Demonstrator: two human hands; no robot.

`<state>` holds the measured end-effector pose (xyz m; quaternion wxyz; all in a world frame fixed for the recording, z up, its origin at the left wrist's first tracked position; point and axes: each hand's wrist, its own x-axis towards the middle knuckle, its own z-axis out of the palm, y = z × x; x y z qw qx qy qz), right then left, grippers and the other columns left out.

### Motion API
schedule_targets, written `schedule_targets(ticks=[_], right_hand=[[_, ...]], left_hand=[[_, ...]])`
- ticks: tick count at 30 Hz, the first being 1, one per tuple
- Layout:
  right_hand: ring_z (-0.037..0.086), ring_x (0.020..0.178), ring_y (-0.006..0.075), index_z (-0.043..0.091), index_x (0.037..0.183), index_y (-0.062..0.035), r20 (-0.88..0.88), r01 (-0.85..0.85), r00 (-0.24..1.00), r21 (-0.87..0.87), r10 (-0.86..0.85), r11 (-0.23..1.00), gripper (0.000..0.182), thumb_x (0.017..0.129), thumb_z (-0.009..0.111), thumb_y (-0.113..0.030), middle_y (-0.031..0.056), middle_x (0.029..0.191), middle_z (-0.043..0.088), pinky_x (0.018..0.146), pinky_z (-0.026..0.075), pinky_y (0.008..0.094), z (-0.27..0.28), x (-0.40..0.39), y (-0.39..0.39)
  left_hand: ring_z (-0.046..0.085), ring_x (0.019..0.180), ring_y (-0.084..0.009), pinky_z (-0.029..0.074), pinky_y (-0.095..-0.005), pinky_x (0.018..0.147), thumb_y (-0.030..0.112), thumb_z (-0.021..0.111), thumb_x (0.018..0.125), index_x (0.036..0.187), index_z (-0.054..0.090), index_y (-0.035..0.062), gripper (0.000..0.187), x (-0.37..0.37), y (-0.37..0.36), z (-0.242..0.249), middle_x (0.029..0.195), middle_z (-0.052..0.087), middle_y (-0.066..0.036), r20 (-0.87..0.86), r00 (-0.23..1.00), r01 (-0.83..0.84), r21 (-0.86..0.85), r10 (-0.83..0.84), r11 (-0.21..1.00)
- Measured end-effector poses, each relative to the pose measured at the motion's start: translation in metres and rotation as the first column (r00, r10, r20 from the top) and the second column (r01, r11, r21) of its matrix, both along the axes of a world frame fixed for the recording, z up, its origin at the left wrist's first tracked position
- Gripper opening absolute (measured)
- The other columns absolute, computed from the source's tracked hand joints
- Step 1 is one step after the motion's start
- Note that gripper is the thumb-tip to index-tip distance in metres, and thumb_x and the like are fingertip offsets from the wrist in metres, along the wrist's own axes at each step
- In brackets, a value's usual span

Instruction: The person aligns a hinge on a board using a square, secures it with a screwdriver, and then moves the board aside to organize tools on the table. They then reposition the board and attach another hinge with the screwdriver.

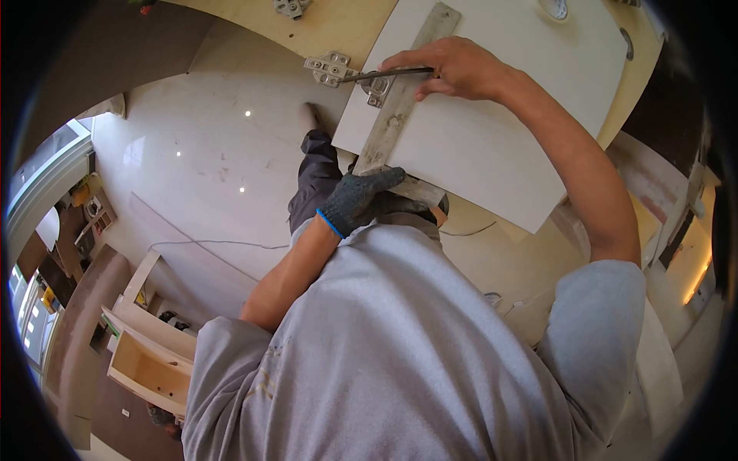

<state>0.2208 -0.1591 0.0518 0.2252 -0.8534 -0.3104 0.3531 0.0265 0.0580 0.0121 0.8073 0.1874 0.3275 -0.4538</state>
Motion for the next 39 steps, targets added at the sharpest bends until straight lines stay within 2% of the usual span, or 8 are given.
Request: schedule_targets(ticks=[5,8,10,16,21,33,36,39], right_hand=[[0.066,0.093,0.0284,0.060,0.136,-0.0295,-0.046,0.011,0.999,-0.036,-0.013,0.999,0.060,0.081,0.080,-0.015,0.0083,0.106,0.072,0.086,0.050,0.0425,-0.002,0.002,0.001],[0.065,0.091,0.0278,0.060,0.136,-0.0293,-0.057,0.020,0.998,-0.053,-0.023,0.998,0.060,0.081,0.080,-0.015,0.0082,0.105,0.072,0.084,0.050,0.0423,0.003,0.002,0.003],[0.065,0.090,0.0276,0.060,0.136,-0.0292,-0.045,0.023,0.999,-0.053,-0.026,0.998,0.060,0.081,0.080,-0.015,0.0080,0.104,0.072,0.083,0.050,0.0422,0.006,0.002,0.005],[0.065,0.087,0.0273,0.059,0.135,-0.0291,0.002,0.009,1.000,0.036,-0.009,0.999,0.059,0.081,0.081,-0.017,0.0086,0.098,0.071,0.081,0.050,0.0422,0.000,0.001,0.000],[0.065,0.082,0.0277,0.058,0.135,-0.0289,-0.005,-0.009,1.000,-0.048,0.009,0.999,0.059,0.082,0.080,-0.017,0.0088,0.090,0.071,0.079,0.050,0.0430,0.008,0.003,0.005],[0.065,0.082,0.0287,0.058,0.136,-0.0273,0.039,-0.024,0.999,0.015,0.024,1.000,0.058,0.082,0.080,-0.018,0.0103,0.089,0.071,0.079,0.050,0.0436,-0.001,0.001,0.001],[0.066,0.082,0.0287,0.058,0.135,-0.0270,0.064,-0.040,0.997,0.015,0.039,0.999,0.057,0.083,0.079,-0.017,0.0099,0.090,0.071,0.079,0.050,0.0433,0.000,0.000,0.001],[0.066,0.082,0.0288,0.058,0.134,-0.0268,0.033,-0.032,0.999,-0.002,0.032,0.999,0.057,0.083,0.079,-0.016,0.0091,0.091,0.072,0.079,0.049,0.0432,0.001,0.001,0.003]], left_hand=[[0.066,0.107,-0.0306,0.059,-0.0423,0.091,0.014,0.064,0.099,0.140,0.048,-0.0052,0.049,-0.004,0.026,-0.005,0.125,0.063,-0.019,0.340,0.940,-0.096,0.272,-0.002,0.958],[0.065,0.109,-0.0277,0.058,-0.0381,0.092,0.022,0.062,0.101,0.144,0.045,-0.0050,0.053,0.015,0.053,-0.007,0.127,0.063,-0.019,0.348,0.912,-0.383,0.525,0.219,0.760],[0.067,0.104,-0.0251,0.057,-0.0378,0.087,0.033,0.057,0.104,0.146,0.044,-0.0002,0.056,0.048,0.059,0.004,0.123,0.065,-0.017,0.511,0.859,-0.388,0.641,0.008,0.662],[0.070,0.096,-0.0241,0.062,-0.0352,0.081,0.023,0.068,0.098,0.134,0.057,-0.0054,0.047,0.118,0.046,0.003,0.115,0.068,-0.019,0.619,0.785,-0.514,0.639,0.012,0.572],[0.071,0.085,-0.0192,0.060,-0.0320,0.077,0.020,0.071,0.095,0.120,0.069,-0.0063,0.037,0.131,0.044,-0.004,0.102,0.074,-0.017,0.598,0.741,-0.466,0.785,-0.305,0.407],[0.071,0.082,-0.0161,0.058,-0.0294,0.074,0.021,0.073,0.093,0.117,0.072,-0.0033,0.034,0.134,0.040,-0.002,0.101,0.076,-0.013,0.586,0.754,-0.466,0.796,-0.298,0.387],[0.072,0.084,-0.0268,0.056,-0.0369,0.075,0.032,0.072,0.091,0.117,0.071,-0.0040,0.044,0.133,0.040,-0.017,0.097,0.074,-0.019,0.609,0.662,-0.550,0.790,-0.437,0.270],[0.070,0.091,-0.0345,0.055,-0.0435,0.079,0.037,0.072,0.088,0.125,0.065,-0.0039,0.056,0.124,0.030,-0.013,0.103,0.068,-0.022,0.392,0.520,-0.651,0.757,-0.759,-0.056]])
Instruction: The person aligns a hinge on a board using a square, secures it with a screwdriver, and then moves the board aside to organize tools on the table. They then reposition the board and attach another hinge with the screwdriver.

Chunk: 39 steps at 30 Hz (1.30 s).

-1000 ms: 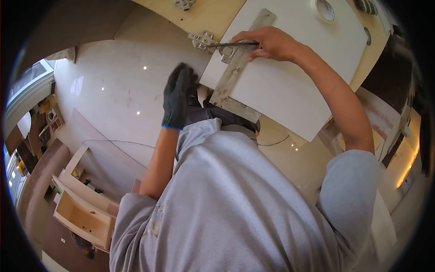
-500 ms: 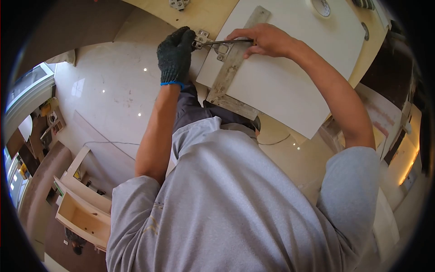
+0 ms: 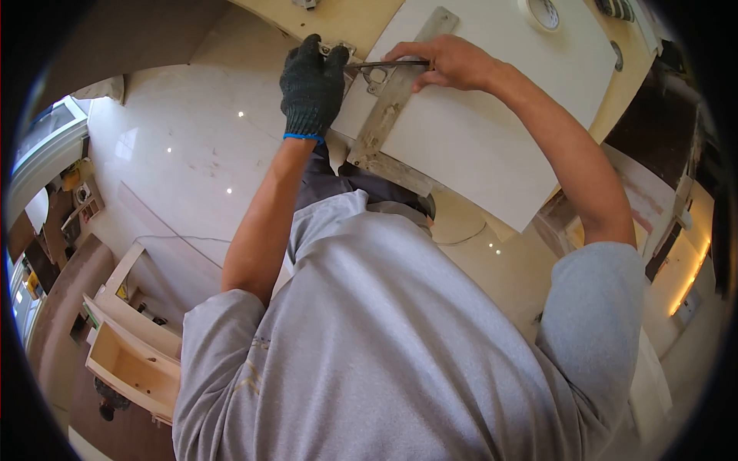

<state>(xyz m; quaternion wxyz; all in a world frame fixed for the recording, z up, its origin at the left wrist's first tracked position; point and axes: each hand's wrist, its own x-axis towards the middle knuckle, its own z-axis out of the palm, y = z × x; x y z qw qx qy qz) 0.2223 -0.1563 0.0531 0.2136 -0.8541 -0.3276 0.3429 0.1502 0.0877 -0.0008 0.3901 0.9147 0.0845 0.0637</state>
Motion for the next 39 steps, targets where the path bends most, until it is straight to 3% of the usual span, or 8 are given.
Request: schedule_targets(ticks=[3,7,12,15,19,22,25,39], right_hand=[[0.066,0.082,0.0287,0.058,0.134,-0.0267,-0.007,-0.005,1.000,0.007,0.005,1.000,0.057,0.082,0.079,-0.015,0.0087,0.092,0.073,0.079,0.049,0.0428,-0.005,0.002,-0.004],[0.065,0.076,0.0306,0.057,0.135,-0.0305,0.004,-0.011,1.000,0.010,0.011,1.000,0.058,0.083,0.080,-0.023,0.0127,0.077,0.065,0.075,0.048,0.0468,-0.009,0.001,-0.005],[0.066,0.080,0.0295,0.057,0.137,-0.0284,0.042,-0.022,0.999,-0.007,0.022,1.000,0.060,0.082,0.079,-0.017,0.0099,0.090,0.073,0.077,0.049,0.0427,-0.003,0.001,-0.001],[0.065,0.079,0.0301,0.057,0.137,-0.0287,0.049,-0.024,0.999,0.011,0.024,1.000,0.060,0.083,0.079,-0.019,0.0108,0.089,0.072,0.077,0.049,0.0432,-0.009,0.000,-0.003],[0.063,0.071,0.0316,0.058,0.135,-0.0276,0.072,-0.031,0.997,0.082,0.025,0.996,0.058,0.082,0.080,-0.024,0.0155,0.070,0.061,0.072,0.047,0.0454,-0.016,0.001,-0.008],[0.066,0.080,0.0300,0.057,0.138,-0.0283,0.127,-0.059,0.990,0.018,0.057,0.998,0.060,0.082,0.080,-0.020,0.0116,0.087,0.071,0.076,0.050,0.0437,-0.014,0.002,-0.005],[0.065,0.075,0.0312,0.058,0.135,-0.0273,0.047,-0.035,0.998,0.076,0.031,0.996,0.058,0.082,0.079,-0.021,0.0153,0.074,0.065,0.073,0.048,0.0449,-0.008,0.002,-0.006],[0.067,0.084,0.0319,0.045,0.146,-0.0225,-0.033,0.180,0.984,0.124,-0.177,0.976,0.083,0.075,0.086,-0.015,0.0162,0.088,0.070,0.081,0.050,0.0441,-0.008,-0.009,-0.007]], left_hand=[[0.070,0.092,-0.0309,0.057,-0.0410,0.080,0.027,0.077,0.088,0.131,0.059,-0.0043,0.056,-0.007,-0.004,0.008,0.101,0.067,-0.020,-0.042,0.999,0.027,0.021,-0.026,0.999],[0.068,0.100,-0.0307,0.057,-0.0429,0.083,0.035,0.087,0.076,0.144,0.042,-0.0042,0.091,-0.009,0.003,0.011,0.116,0.060,-0.020,-0.129,0.980,0.144,-0.044,-0.149,0.989],[0.064,0.111,-0.0344,0.057,-0.0446,0.088,0.041,0.099,0.055,0.152,0.014,-0.0089,0.138,-0.013,0.002,0.032,0.131,0.048,-0.026,-0.268,0.928,0.253,-0.053,-0.258,0.966],[0.061,0.116,-0.0430,0.056,-0.0448,0.092,0.041,0.100,0.051,0.151,0.004,-0.0125,0.148,-0.015,-0.007,0.037,0.139,0.040,-0.032,-0.288,0.926,0.242,-0.049,-0.246,0.969],[0.058,0.119,-0.0429,0.055,-0.0451,0.094,0.043,0.099,0.050,0.151,0.005,-0.0130,0.149,-0.012,-0.017,0.049,0.141,0.039,-0.032,-0.358,0.911,0.230,0.026,-0.205,0.973],[0.057,0.121,-0.0427,0.054,-0.0450,0.094,0.044,0.099,0.049,0.151,0.007,-0.0117,0.149,-0.013,-0.019,0.051,0.141,0.039,-0.032,-0.388,0.904,0.212,0.047,-0.178,0.976],[0.057,0.121,-0.0426,0.054,-0.0449,0.095,0.044,0.099,0.048,0.151,0.009,-0.0098,0.147,-0.009,-0.020,0.050,0.141,0.039,-0.031,-0.404,0.901,0.193,0.046,-0.158,0.980],[0.054,0.126,-0.0430,0.051,-0.0438,0.101,0.040,0.100,0.046,0.153,0.009,-0.0106,0.149,-0.009,-0.020,0.055,0.144,0.038,-0.031,-0.414,0.902,0.150,0.032,-0.124,0.988]])
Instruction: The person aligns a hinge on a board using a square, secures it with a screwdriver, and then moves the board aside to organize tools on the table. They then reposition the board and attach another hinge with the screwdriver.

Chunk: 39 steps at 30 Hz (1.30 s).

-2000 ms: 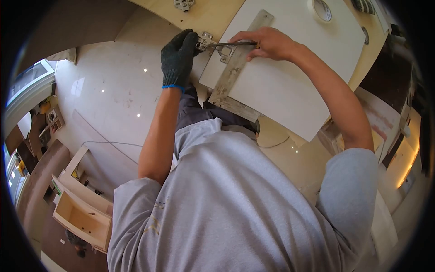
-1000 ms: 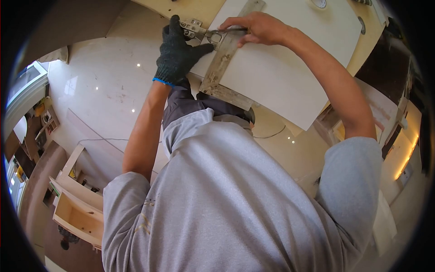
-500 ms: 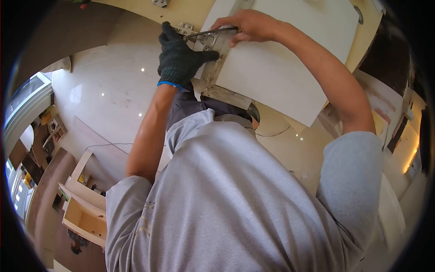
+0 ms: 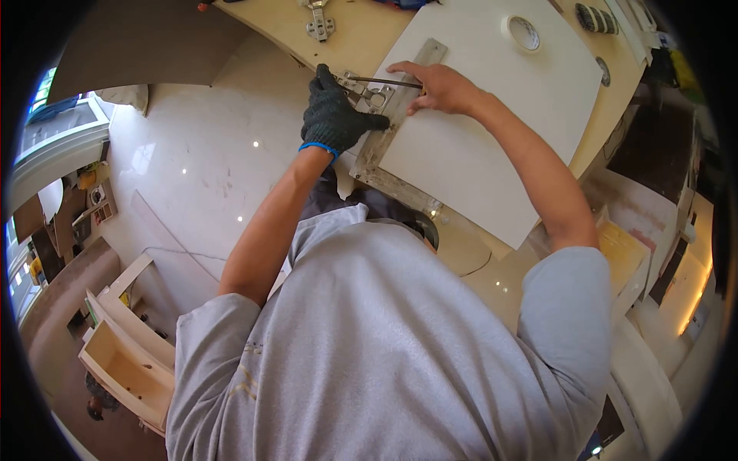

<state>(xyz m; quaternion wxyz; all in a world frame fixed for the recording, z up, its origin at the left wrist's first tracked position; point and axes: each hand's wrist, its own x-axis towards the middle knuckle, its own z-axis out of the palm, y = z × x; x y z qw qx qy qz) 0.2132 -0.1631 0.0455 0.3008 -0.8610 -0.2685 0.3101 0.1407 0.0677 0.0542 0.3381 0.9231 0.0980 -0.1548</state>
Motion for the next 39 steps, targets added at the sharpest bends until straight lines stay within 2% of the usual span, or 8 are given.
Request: schedule_targets(ticks=[6,11,17,23,29,32,35,39], right_hand=[[0.066,0.081,0.0333,0.048,0.143,-0.0199,0.106,0.192,0.976,-0.007,-0.190,0.981,0.080,0.073,0.088,-0.023,0.0158,0.085,0.066,0.076,0.050,0.0429,0.009,-0.026,-0.003],[0.068,0.091,0.0382,0.057,0.131,-0.0115,0.165,0.461,0.873,0.021,-0.458,0.887,0.052,0.086,0.078,-0.028,0.0212,0.093,0.070,0.081,0.052,0.0433,0.010,-0.066,-0.009],[0.068,0.091,0.0359,0.064,0.118,-0.0073,0.133,0.503,0.849,0.098,-0.512,0.859,0.037,0.087,0.076,-0.024,0.0178,0.097,0.072,0.081,0.053,0.0409,0.004,-0.066,0.003],[0.065,0.078,0.0238,0.063,0.119,-0.0088,0.104,0.534,0.839,0.030,-0.534,0.845,0.039,0.086,0.078,-0.024,0.0089,0.083,0.068,0.075,0.051,0.0349,0.002,-0.060,0.013],[0.065,0.078,0.0232,0.063,0.120,-0.0085,0.150,0.522,0.841,0.030,-0.520,0.852,0.040,0.085,0.079,-0.024,0.0103,0.084,0.068,0.075,0.051,0.0345,-0.003,-0.058,0.014],[0.066,0.078,0.0248,0.062,0.121,-0.0074,0.139,0.495,0.853,0.085,-0.503,0.865,0.042,0.086,0.078,-0.024,0.0120,0.085,0.067,0.075,0.052,0.0350,-0.011,-0.049,0.009],[0.068,0.102,0.0385,0.061,0.121,-0.0077,0.033,0.530,0.847,0.018,-0.530,0.848,0.040,0.087,0.075,-0.024,0.0234,0.108,0.070,0.086,0.053,0.0404,0.004,-0.031,0.011],[0.062,0.105,0.0432,0.061,0.121,-0.0039,0.425,0.456,0.803,0.012,-0.417,0.890,0.033,0.091,0.067,-0.016,0.0233,0.110,0.065,0.091,0.050,0.0459,0.007,0.003,-0.002]], left_hand=[[0.055,0.123,-0.0446,0.052,-0.0439,0.100,0.041,0.100,0.047,0.153,0.011,-0.0104,0.147,0.000,0.000,0.002,0.142,0.040,-0.032,0.002,1.000,0.004,0.024,-0.004,1.000],[0.051,0.129,-0.0444,0.049,-0.0447,0.104,0.045,0.099,0.046,0.153,0.014,-0.0094,0.147,-0.001,0.001,0.001,0.145,0.038,-0.033,0.015,1.000,0.004,0.020,-0.004,1.000],[0.049,0.132,-0.0433,0.047,-0.0438,0.107,0.046,0.099,0.046,0.154,0.013,-0.0095,0.149,-0.002,0.002,0.000,0.146,0.039,-0.032,0.028,1.000,0.003,0.041,-0.004,0.999],[0.042,0.139,-0.0426,0.040,-0.0438,0.113,0.045,0.099,0.046,0.155,0.014,-0.0090,0.148,-0.002,0.002,-0.002,0.151,0.036,-0.030,0.004,1.000,-0.027,-0.038,0.027,0.999],[0.040,0.140,-0.0426,0.037,-0.0469,0.114,0.045,0.098,0.048,0.155,0.014,-0.0071,0.146,-0.003,0.004,0.000,0.153,0.034,-0.030,-0.029,0.999,-0.034,-0.053,0.033,0.998],[0.040,0.141,-0.0423,0.037,-0.0495,0.114,0.045,0.097,0.050,0.156,0.014,-0.0061,0.145,-0.004,0.005,0.000,0.154,0.033,-0.030,-0.017,0.999,-0.031,-0.054,0.030,0.998],[0.040,0.141,-0.0419,0.037,-0.0497,0.114,0.045,0.097,0.051,0.157,0.013,-0.0060,0.144,-0.004,0.006,0.002,0.154,0.033,-0.029,-0.045,0.999,-0.031,-0.051,0.029,0.998],[0.044,0.137,-0.0438,0.041,-0.0464,0.111,0.043,0.097,0.052,0.157,0.011,-0.0065,0.144,-0.004,0.006,0.007,0.150,0.036,-0.031,-0.034,0.999,-0.023,-0.007,0.022,1.000]])
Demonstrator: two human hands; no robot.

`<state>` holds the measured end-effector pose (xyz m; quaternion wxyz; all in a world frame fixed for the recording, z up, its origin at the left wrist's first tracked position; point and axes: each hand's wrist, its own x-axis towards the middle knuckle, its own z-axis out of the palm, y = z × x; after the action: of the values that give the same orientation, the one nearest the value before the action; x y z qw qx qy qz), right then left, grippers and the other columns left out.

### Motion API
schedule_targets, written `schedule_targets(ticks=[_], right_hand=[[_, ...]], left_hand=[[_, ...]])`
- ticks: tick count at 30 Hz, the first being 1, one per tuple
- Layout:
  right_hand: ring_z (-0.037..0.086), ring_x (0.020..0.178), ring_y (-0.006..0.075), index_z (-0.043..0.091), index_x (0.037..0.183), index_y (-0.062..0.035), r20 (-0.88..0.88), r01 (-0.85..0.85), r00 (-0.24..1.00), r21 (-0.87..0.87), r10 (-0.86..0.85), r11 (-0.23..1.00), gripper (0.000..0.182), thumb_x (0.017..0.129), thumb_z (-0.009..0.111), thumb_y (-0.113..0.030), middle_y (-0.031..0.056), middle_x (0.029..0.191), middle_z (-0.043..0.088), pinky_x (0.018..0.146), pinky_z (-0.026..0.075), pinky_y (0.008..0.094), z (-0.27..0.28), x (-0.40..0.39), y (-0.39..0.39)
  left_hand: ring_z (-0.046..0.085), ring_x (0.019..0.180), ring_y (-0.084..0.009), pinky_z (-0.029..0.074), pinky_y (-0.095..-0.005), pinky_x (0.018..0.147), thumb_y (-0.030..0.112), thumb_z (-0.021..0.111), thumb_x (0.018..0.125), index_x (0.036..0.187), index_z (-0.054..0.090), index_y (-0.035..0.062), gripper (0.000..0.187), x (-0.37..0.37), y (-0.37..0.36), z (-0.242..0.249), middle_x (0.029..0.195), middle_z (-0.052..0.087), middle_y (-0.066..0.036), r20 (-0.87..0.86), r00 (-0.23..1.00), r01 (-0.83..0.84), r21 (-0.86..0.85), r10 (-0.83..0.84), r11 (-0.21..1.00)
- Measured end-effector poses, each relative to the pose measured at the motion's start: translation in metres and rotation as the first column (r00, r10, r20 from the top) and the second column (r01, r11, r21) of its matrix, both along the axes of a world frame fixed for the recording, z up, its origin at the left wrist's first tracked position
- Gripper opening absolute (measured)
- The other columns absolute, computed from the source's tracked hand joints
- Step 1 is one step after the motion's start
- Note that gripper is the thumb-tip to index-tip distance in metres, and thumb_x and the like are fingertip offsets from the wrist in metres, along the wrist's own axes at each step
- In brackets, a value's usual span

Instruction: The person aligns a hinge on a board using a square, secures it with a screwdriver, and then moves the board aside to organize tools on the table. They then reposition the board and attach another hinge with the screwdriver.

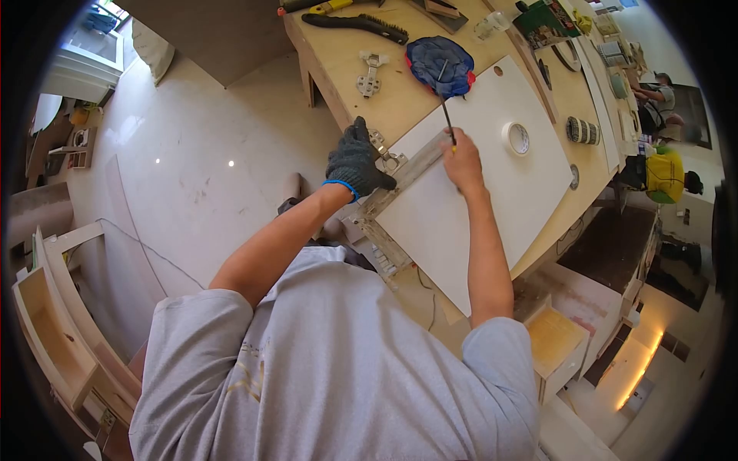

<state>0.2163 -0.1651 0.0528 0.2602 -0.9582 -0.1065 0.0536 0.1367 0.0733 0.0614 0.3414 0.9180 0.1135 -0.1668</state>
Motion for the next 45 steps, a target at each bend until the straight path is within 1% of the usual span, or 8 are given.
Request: schedule_targets(ticks=[7,12,20,23,26,31,33,45], right_hand=[[0.059,0.106,0.0398,0.064,0.120,-0.0083,0.273,-0.015,0.958,-0.270,0.091,0.963,0.028,0.093,0.065,-0.016,0.0199,0.113,0.062,0.092,0.050,0.0452,-0.017,0.029,-0.018],[0.059,0.105,0.0369,0.073,0.107,-0.0131,0.239,-0.027,0.971,-0.008,0.028,1.000,0.020,0.091,0.061,-0.011,0.0120,0.105,0.064,0.088,0.051,0.0454,-0.009,0.094,0.016],[0.064,0.096,0.0299,0.074,0.100,-0.0168,0.353,-0.321,0.742,-0.560,0.571,0.764,0.020,0.086,0.062,-0.009,0.0066,0.098,0.065,0.084,0.053,0.0428,-0.031,0.198,0.028],[0.064,0.097,0.0307,0.072,0.101,-0.0147,0.408,-0.473,0.644,-0.453,0.647,0.756,0.017,0.088,0.062,-0.010,0.0064,0.096,0.066,0.084,0.053,0.0419,-0.023,0.210,0.021],[0.064,0.097,0.0325,0.071,0.105,-0.0126,0.302,-0.370,0.871,-0.116,0.388,0.922,0.017,0.092,0.061,-0.011,0.0095,0.097,0.068,0.084,0.052,0.0426,0.021,0.172,0.038],[0.066,0.098,0.0354,0.070,0.116,-0.0074,0.008,-0.533,0.846,0.041,0.533,0.845,0.021,0.097,0.061,-0.014,0.0152,0.106,0.071,0.086,0.053,0.0402,0.020,0.054,0.028],[0.066,0.100,0.0354,0.070,0.115,-0.0057,-0.175,-0.540,0.837,-0.105,0.519,0.835,0.021,0.097,0.062,-0.014,0.0161,0.106,0.071,0.087,0.053,0.0403,0.034,0.013,0.029],[0.064,0.091,0.0365,0.066,0.098,-0.0044,-0.175,-0.325,0.935,-0.077,0.308,0.942,0.013,0.096,0.063,-0.017,0.0159,0.099,0.068,0.079,0.051,0.0434,0.033,-0.028,0.046]], left_hand=[[0.041,0.140,-0.0436,0.039,-0.0479,0.113,0.042,0.097,0.053,0.157,0.012,-0.0054,0.142,-0.001,0.002,0.004,0.153,0.033,-0.031,-0.022,1.000,-0.008,-0.029,0.007,1.000],[0.040,0.140,-0.0434,0.037,-0.0493,0.113,0.042,0.097,0.053,0.158,0.011,-0.0048,0.143,0.001,-0.001,0.004,0.154,0.033,-0.030,-0.030,0.999,-0.011,-0.024,0.010,1.000],[0.042,0.138,-0.0437,0.038,-0.0488,0.113,0.040,0.097,0.053,0.158,0.012,-0.0040,0.142,0.001,0.000,-0.003,0.153,0.035,-0.029,-0.005,1.000,-0.014,-0.046,0.014,0.999],[0.045,0.136,-0.0428,0.039,-0.0501,0.111,0.040,0.095,0.056,0.156,0.017,-0.0072,0.136,0.001,0.002,0.004,0.150,0.039,-0.029,0.004,1.000,-0.013,-0.056,0.013,0.998],[0.046,0.135,-0.0425,0.040,-0.0511,0.110,0.039,0.094,0.057,0.155,0.019,-0.0088,0.132,0.001,0.003,0.006,0.147,0.042,-0.028,-0.002,1.000,-0.015,-0.061,0.015,0.998],[0.044,0.137,-0.0426,0.040,-0.0500,0.110,0.042,0.095,0.056,0.157,0.013,-0.0039,0.138,0.000,0.001,-0.005,0.151,0.037,-0.028,0.008,1.000,-0.008,-0.043,0.008,0.999],[0.043,0.137,-0.0424,0.040,-0.0499,0.110,0.042,0.094,0.056,0.158,0.013,-0.0036,0.138,-0.001,0.000,-0.009,0.151,0.037,-0.028,0.019,1.000,-0.021,-0.038,0.022,0.999],[0.047,0.134,-0.0426,0.042,-0.0498,0.108,0.042,0.095,0.055,0.157,0.015,-0.0036,0.137,0.000,-0.001,-0.009,0.149,0.039,-0.028,0.029,0.999,-0.013,-0.005,0.013,1.000]])
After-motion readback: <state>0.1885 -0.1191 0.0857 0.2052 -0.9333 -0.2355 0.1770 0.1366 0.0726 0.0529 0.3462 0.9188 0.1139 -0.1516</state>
